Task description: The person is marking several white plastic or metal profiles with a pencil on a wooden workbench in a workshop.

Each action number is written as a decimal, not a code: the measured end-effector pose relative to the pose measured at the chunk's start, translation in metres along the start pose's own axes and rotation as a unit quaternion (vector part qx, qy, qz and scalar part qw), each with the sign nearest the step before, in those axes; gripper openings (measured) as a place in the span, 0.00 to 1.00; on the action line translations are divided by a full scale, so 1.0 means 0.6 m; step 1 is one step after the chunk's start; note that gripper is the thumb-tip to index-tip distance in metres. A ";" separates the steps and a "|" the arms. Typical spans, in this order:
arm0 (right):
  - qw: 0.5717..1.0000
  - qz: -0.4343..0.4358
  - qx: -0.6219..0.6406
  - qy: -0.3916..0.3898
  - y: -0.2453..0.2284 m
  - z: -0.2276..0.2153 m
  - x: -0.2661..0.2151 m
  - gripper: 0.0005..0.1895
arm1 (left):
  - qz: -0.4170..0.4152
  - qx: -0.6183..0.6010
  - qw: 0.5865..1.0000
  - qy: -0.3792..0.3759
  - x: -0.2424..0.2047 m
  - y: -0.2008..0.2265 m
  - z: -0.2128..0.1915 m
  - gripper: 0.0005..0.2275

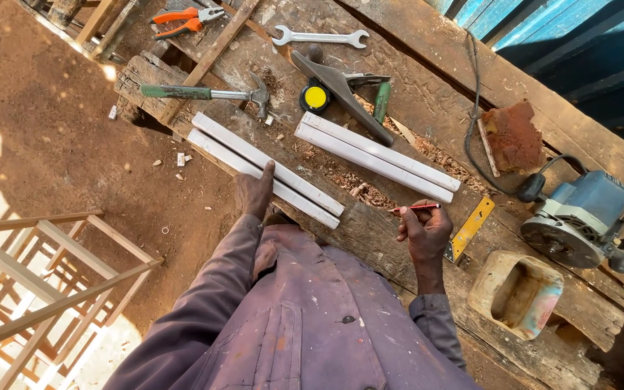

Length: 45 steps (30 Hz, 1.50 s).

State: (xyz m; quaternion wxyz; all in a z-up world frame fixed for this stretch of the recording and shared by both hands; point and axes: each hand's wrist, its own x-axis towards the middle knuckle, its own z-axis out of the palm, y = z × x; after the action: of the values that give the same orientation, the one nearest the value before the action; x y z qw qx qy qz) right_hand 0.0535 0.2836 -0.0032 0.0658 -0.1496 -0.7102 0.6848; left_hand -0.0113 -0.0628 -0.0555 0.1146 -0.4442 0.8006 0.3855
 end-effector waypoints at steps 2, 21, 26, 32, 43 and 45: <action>1.000 -0.001 0.003 0.000 0.003 0.001 0.004 0.10 | -0.001 -0.012 1.000 0.006 0.012 -0.003 -0.005 0.39; 1.000 -0.016 -0.005 -0.004 0.012 -0.011 0.027 0.09 | -0.067 -0.025 0.997 0.035 0.036 0.059 -0.026 0.36; 1.000 -0.022 0.000 -0.008 -0.002 0.008 0.032 0.10 | 0.000 -0.271 0.962 -0.028 0.115 -0.064 0.008 0.37; 0.999 -0.019 0.007 -0.025 -0.020 0.028 0.036 0.11 | 0.122 -0.414 0.878 -0.208 -0.055 0.027 -0.045 0.30; 0.998 -0.051 0.017 -0.044 -0.048 0.026 0.038 0.09 | 0.102 -0.568 0.689 -0.439 -0.016 -0.050 0.100 0.29; 0.998 -0.052 0.006 -0.034 -0.039 0.014 0.038 0.08 | 0.071 -0.596 0.661 -0.451 -0.009 -0.061 0.112 0.32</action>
State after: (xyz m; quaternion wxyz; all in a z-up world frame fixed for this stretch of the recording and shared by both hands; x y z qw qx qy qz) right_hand 0.0263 0.2819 0.0168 0.0778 -0.0890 -0.7144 0.6897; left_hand 0.0102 -0.0222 -0.1170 0.1446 -0.1315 0.2798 0.9400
